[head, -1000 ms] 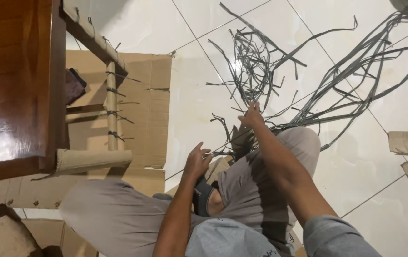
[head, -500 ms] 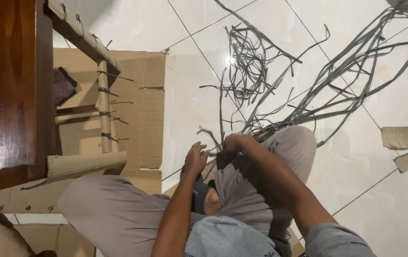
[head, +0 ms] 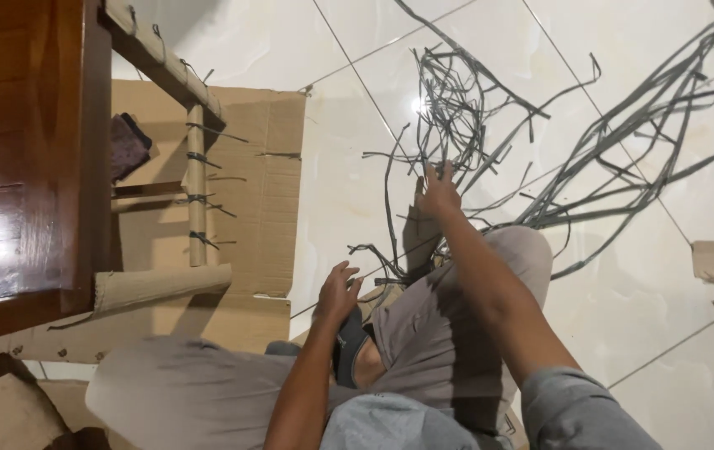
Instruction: Wrapping the legs of a wooden chair with protective material and securing it with plastic ties.
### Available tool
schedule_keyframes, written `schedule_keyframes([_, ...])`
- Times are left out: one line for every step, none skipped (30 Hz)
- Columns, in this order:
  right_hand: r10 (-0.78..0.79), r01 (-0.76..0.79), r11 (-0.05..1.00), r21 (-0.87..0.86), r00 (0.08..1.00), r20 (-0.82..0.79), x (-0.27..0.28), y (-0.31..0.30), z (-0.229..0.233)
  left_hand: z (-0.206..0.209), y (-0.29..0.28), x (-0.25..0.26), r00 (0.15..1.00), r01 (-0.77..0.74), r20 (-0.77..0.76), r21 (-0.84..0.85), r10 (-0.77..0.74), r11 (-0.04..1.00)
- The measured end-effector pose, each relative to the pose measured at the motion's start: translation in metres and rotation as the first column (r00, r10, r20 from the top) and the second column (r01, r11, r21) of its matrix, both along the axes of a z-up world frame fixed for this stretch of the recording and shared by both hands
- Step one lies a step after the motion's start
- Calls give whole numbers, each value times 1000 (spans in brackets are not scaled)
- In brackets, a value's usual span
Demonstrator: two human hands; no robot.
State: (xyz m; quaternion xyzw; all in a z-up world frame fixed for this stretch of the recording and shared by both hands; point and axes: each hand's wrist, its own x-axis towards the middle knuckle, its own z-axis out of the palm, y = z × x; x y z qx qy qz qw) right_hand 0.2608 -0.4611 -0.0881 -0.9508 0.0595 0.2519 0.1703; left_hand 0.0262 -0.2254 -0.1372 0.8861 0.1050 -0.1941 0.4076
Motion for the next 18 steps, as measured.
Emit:
schedule_keyframes([7,-7,1000,0,1000,6,5,-3,-3,2,3,0,1000,-7,6,0,7,1000])
schedule_keyframes([-15,15,999,44,1000,-1,8,-6,-6,4,5,-3,999,-33,16,1,33,999])
schedule_keyframes([-36,36,995,88,999,-9,12,-8,-9,7,8,-6,998,-58,27,1,58,998])
schedule_keyframes([-26,26,996,89,1000,-6,18,-10,-20,8,11,-7,997,-68,30,1,68,998])
schedule_keyframes([9,-6,997,83,999,-32,25,-13,-31,8,14,-9,995,-90,54,-1,90,996])
schedule_keyframes([41,-36,996,79,997,-60,30,-17,-42,9,17,-11,991,-110,76,-3,109,994])
schedule_keyframes([49,-44,996,80,997,-59,33,-16,-53,14,19,-12,990,-118,78,-2,117,993])
schedule_keyframes([97,-95,995,22,992,-81,35,-15,-65,18,21,-13,991,-119,55,2,118,993])
schedule_keyframes([143,-147,988,-35,984,-105,36,-15,-76,22,23,-15,992,-120,33,4,120,993])
schedule_keyframes([147,-152,988,-36,983,-107,31,-8,-68,15,24,-17,992,-124,30,4,124,992])
schedule_keyframes([188,-198,977,-76,975,-114,26,-1,-59,8,24,-19,991,-131,35,5,130,991])
schedule_keyframes([228,-242,963,-116,966,-118,23,6,-50,1,25,-19,990,-136,44,7,136,991])
schedule_keyframes([231,-245,963,-117,966,-117,19,11,-49,-1,24,-20,989,-139,45,6,139,990])
schedule_keyframes([264,-281,952,-121,955,-136,14,16,-48,-2,25,-21,988,-146,44,-3,146,989])
schedule_keyframes([297,-317,940,-125,942,-156,9,21,-46,-3,25,-21,987,-153,43,-12,154,988])
schedule_keyframes([295,-314,941,-125,944,-148,6,20,-68,-6,23,-19,987,-151,51,-12,152,988])
schedule_keyframes([388,-409,904,-128,908,-159,3,20,-89,-9,22,-17,985,-157,63,-18,158,987])
schedule_keyframes([477,-500,856,-127,861,-177,-4,19,-112,-12,21,-20,984,-162,69,-25,164,986])
